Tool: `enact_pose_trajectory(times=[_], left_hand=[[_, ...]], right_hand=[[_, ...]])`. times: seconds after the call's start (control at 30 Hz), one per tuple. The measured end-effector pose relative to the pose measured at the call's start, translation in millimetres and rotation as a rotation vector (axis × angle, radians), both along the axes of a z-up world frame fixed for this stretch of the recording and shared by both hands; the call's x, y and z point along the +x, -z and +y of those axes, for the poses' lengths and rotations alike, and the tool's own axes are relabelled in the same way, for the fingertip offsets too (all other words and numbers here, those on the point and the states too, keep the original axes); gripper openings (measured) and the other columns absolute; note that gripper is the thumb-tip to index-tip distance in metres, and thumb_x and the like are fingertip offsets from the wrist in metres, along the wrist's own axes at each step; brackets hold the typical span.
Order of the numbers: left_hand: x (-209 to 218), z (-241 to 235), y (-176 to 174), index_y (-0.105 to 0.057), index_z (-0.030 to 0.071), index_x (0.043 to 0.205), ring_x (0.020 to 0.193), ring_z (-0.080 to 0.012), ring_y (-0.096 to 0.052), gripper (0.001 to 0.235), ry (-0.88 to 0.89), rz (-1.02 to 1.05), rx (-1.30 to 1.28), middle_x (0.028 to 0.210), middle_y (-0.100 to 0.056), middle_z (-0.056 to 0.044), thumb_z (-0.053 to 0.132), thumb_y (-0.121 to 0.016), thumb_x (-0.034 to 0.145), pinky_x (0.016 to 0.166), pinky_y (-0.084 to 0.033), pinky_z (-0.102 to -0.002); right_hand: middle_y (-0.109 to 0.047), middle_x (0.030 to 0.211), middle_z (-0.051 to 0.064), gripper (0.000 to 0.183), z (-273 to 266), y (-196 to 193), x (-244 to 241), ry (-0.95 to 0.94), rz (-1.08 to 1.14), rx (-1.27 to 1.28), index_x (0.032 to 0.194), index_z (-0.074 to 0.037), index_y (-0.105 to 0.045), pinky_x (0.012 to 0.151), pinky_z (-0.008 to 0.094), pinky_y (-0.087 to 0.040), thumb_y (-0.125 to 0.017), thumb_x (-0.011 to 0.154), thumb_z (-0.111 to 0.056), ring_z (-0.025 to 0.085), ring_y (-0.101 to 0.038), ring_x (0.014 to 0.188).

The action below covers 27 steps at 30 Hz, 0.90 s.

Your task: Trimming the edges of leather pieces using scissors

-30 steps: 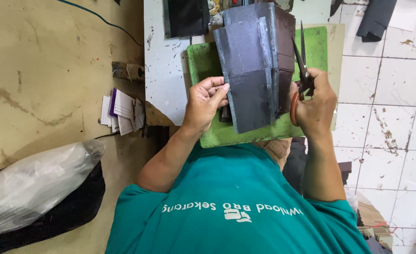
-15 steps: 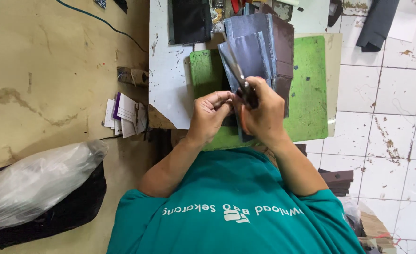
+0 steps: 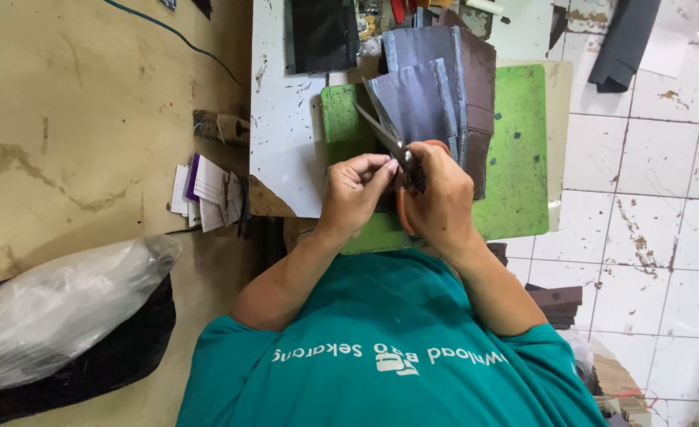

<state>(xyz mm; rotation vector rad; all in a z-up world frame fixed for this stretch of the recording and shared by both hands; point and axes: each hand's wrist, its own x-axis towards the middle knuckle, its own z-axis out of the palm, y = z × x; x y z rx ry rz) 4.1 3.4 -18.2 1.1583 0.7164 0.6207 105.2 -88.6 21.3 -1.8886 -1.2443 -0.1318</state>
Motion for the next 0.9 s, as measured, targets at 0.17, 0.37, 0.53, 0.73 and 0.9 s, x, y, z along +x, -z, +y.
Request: enact_pose_trajectory(times=[0.17, 0.37, 0.53, 0.73, 0.9], left_hand=[[0, 2, -3, -0.08, 0.01, 0.089, 0.054, 0.0029, -0.046, 0.005, 0.007, 0.091, 0.083, 0.054, -0.061, 0.004, 0.009, -0.075, 0.09, 0.045, -0.037, -0.014], [-6, 8, 7, -0.073, -0.001, 0.097, 0.064, -0.0021, -0.058, 0.007, -0.063, -0.022, -0.203, 0.068, -0.064, 0.0, 0.004, -0.07, 0.095, 0.06, -0.06, -0.022], [-9, 10, 9, -0.072, -0.001, 0.105, 0.072, -0.01, -0.072, 0.013, -0.045, -0.044, -0.318, 0.08, -0.073, -0.008, 0.008, -0.072, 0.096, 0.067, -0.067, -0.029], [-11, 9, 12, -0.07, -0.002, 0.107, 0.079, -0.015, -0.076, 0.015, -0.022, -0.067, -0.319, 0.087, -0.077, -0.014, 0.009, -0.072, 0.097, 0.072, -0.068, -0.034], [-12, 8, 13, -0.07, -0.002, 0.108, 0.079, -0.0159, -0.075, 0.016, -0.001, -0.101, -0.33, 0.088, -0.076, -0.016, 0.011, -0.071, 0.099, 0.072, -0.067, -0.035]], right_hand=[[-0.07, 0.086, 0.015, 0.023, 0, -19, -4, 0.013, 0.242, 0.015, 0.112, -0.008, -0.066, 0.062, 0.043, -0.052, -0.075, 0.091, -0.002, 0.042, -0.07, 0.075], [-0.068, 0.068, 0.005, 0.017, -38, -30, -16, -0.15, 0.789, 0.061, 0.104, -0.007, -0.067, 0.054, 0.027, -0.051, -0.073, 0.096, -0.021, 0.015, -0.066, 0.058], [-0.059, 0.055, 0.016, 0.072, -83, 27, -53, -0.36, 1.554, 0.096, 0.108, 0.008, -0.058, 0.024, 0.029, -0.047, -0.045, 0.103, -0.063, 0.017, -0.058, 0.032], [-0.051, 0.051, 0.012, 0.071, -88, 37, -63, -0.27, 1.773, 0.141, 0.111, 0.009, -0.057, 0.022, 0.029, -0.045, -0.04, 0.106, -0.06, 0.013, -0.047, 0.026], [-0.049, 0.051, 0.012, 0.071, -88, 40, -68, -0.225, 1.793, 0.158, 0.118, 0.01, -0.056, 0.02, 0.029, -0.044, -0.04, 0.107, -0.058, 0.013, -0.043, 0.025]])
